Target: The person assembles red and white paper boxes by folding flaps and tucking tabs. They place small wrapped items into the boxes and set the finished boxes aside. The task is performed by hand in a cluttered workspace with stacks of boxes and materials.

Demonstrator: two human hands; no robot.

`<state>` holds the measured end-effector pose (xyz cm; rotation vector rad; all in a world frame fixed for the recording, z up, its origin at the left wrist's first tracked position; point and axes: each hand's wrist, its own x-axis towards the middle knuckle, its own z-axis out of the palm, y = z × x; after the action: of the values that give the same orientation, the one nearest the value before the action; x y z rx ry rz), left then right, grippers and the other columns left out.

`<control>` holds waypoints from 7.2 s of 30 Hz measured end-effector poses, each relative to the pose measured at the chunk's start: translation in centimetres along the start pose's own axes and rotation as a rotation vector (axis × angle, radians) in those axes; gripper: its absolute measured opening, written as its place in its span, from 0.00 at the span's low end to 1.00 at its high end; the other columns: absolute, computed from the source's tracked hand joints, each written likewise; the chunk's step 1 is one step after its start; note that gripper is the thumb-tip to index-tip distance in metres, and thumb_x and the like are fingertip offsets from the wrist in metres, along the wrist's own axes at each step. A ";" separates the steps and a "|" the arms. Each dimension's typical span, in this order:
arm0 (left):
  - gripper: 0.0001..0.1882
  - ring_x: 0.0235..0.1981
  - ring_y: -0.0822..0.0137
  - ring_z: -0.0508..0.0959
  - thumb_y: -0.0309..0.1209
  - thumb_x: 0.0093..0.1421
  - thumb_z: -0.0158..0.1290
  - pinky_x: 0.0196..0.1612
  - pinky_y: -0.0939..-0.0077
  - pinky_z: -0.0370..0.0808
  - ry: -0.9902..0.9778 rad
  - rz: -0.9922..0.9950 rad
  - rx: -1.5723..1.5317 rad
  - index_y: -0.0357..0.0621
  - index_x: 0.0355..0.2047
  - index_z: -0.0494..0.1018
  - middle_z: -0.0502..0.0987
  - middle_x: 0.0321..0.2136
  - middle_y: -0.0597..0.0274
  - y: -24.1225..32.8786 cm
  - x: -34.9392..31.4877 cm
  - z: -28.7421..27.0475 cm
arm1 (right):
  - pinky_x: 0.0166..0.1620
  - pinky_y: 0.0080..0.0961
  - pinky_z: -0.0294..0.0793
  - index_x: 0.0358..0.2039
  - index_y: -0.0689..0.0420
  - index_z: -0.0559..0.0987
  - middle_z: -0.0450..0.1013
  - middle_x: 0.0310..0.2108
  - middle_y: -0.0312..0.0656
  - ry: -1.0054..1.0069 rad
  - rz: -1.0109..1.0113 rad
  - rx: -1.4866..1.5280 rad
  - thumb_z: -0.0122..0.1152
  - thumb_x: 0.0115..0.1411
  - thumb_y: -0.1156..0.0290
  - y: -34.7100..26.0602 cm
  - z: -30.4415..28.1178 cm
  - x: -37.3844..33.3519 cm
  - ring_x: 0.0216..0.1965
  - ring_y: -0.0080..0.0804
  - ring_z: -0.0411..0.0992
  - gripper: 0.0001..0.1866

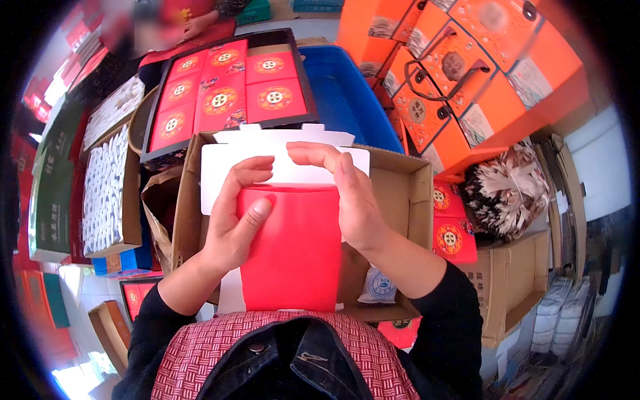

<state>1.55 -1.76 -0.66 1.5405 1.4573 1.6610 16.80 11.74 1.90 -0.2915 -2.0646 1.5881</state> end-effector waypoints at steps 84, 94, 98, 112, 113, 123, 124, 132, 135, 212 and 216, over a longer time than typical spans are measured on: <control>0.20 0.44 0.60 0.74 0.39 0.66 0.40 0.45 0.64 0.74 -0.137 -0.503 -0.838 0.36 0.50 0.67 0.73 0.44 0.53 -3.9 -0.6 -0.1 | 0.46 0.31 0.75 0.45 0.63 0.73 0.75 0.39 0.44 1.180 -0.340 0.428 0.61 0.51 0.82 0.6 -9.0 -16.2 0.40 0.33 0.75 0.19; 0.17 0.40 0.61 0.76 0.35 0.65 0.44 0.44 0.66 0.75 -0.161 -0.593 -0.668 0.35 0.48 0.67 0.74 0.41 0.53 -3.6 -2.5 0.5 | 0.40 0.32 0.78 0.41 0.59 0.75 0.76 0.37 0.41 1.646 -0.043 0.613 0.60 0.54 0.76 8.1 -10.2 -30.7 0.37 0.31 0.77 0.13; 0.15 0.38 0.62 0.76 0.33 0.65 0.44 0.43 0.69 0.75 -0.113 -0.689 -0.579 0.34 0.46 0.68 0.75 0.40 0.53 -5.1 -3.1 0.2 | 0.40 0.31 0.78 0.41 0.61 0.74 0.76 0.36 0.41 1.715 -0.040 0.683 0.61 0.51 0.79 6.1 -10.9 -32.3 0.36 0.31 0.77 0.15; 0.11 0.33 0.62 0.78 0.27 0.64 0.43 0.39 0.72 0.77 -0.120 -0.737 -0.563 0.32 0.43 0.68 0.76 0.36 0.51 -4.6 -2.0 1.6 | 0.39 0.40 0.79 0.46 0.65 0.70 0.73 0.43 0.51 1.911 0.317 0.497 0.64 0.53 0.69 18.4 -15.1 -19.1 0.39 0.40 0.76 0.23; 0.11 0.33 0.62 0.78 0.26 0.64 0.43 0.39 0.72 0.77 -0.121 -0.741 -0.565 0.32 0.43 0.68 0.76 0.36 0.51 -4.7 -2.1 1.5 | 0.41 0.40 0.78 0.47 0.67 0.69 0.72 0.44 0.53 1.909 0.417 0.545 0.64 0.53 0.67 17.4 -15.8 -17.4 0.40 0.42 0.76 0.25; 0.10 0.36 0.64 0.77 0.27 0.63 0.44 0.41 0.71 0.74 -0.073 -0.743 -0.441 0.33 0.41 0.69 0.75 0.36 0.53 -3.3 -2.6 0.6 | 0.66 0.40 0.49 0.58 0.70 0.58 0.58 0.58 0.62 1.737 0.647 -0.397 0.58 0.57 0.59 19.0 -18.0 -18.7 0.63 0.53 0.53 0.36; 0.10 0.37 0.64 0.76 0.27 0.63 0.45 0.41 0.71 0.74 -0.087 -0.707 -0.409 0.33 0.41 0.70 0.75 0.37 0.53 -3.2 -2.4 0.6 | 0.63 0.38 0.54 0.57 0.67 0.61 0.61 0.56 0.57 1.691 0.535 -0.466 0.58 0.57 0.63 16.5 -17.2 -18.9 0.60 0.48 0.58 0.32; 0.09 0.44 0.69 0.75 0.22 0.60 0.51 0.47 0.78 0.71 0.023 -0.291 0.072 0.33 0.41 0.71 0.75 0.41 0.57 0.6 -1.6 -3.3 | 0.37 0.22 0.71 0.32 0.62 0.77 0.73 0.32 0.39 0.196 -0.062 -0.535 0.61 0.54 0.78 -0.4 -5.9 -11.8 0.35 0.27 0.73 0.05; 0.09 0.44 0.71 0.74 0.18 0.57 0.50 0.48 0.78 0.70 0.047 -0.209 0.463 0.37 0.39 0.73 0.75 0.43 0.61 -0.3 -3.5 -5.1 | 0.43 0.29 0.71 0.38 0.56 0.77 0.73 0.34 0.40 -0.099 -0.393 -0.865 0.62 0.48 0.77 1.3 -1.5 -9.4 0.38 0.37 0.73 0.14; 0.09 0.35 0.52 0.82 0.28 0.49 0.57 0.36 0.66 0.81 -0.062 0.503 0.331 0.38 0.31 0.72 0.79 0.30 0.51 1.4 -11.2 -6.2 | 0.34 0.12 0.70 0.28 0.62 0.78 0.74 0.28 0.33 -0.922 0.729 0.241 0.68 0.53 0.73 -3.1 5.9 -1.0 0.29 0.15 0.71 0.07; 0.10 0.37 0.53 0.81 0.28 0.48 0.57 0.38 0.64 0.80 -0.096 0.484 0.324 0.38 0.31 0.73 0.79 0.31 0.51 1.1 -11.3 -6.4 | 0.31 0.19 0.69 0.27 0.61 0.77 0.73 0.24 0.37 -0.912 0.504 0.117 0.62 0.56 0.71 -2.8 6.0 -1.3 0.26 0.23 0.70 0.07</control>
<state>-0.76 -14.24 -3.49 2.2646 1.4325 1.6207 15.17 5.25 3.12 -0.0255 -2.6687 2.4660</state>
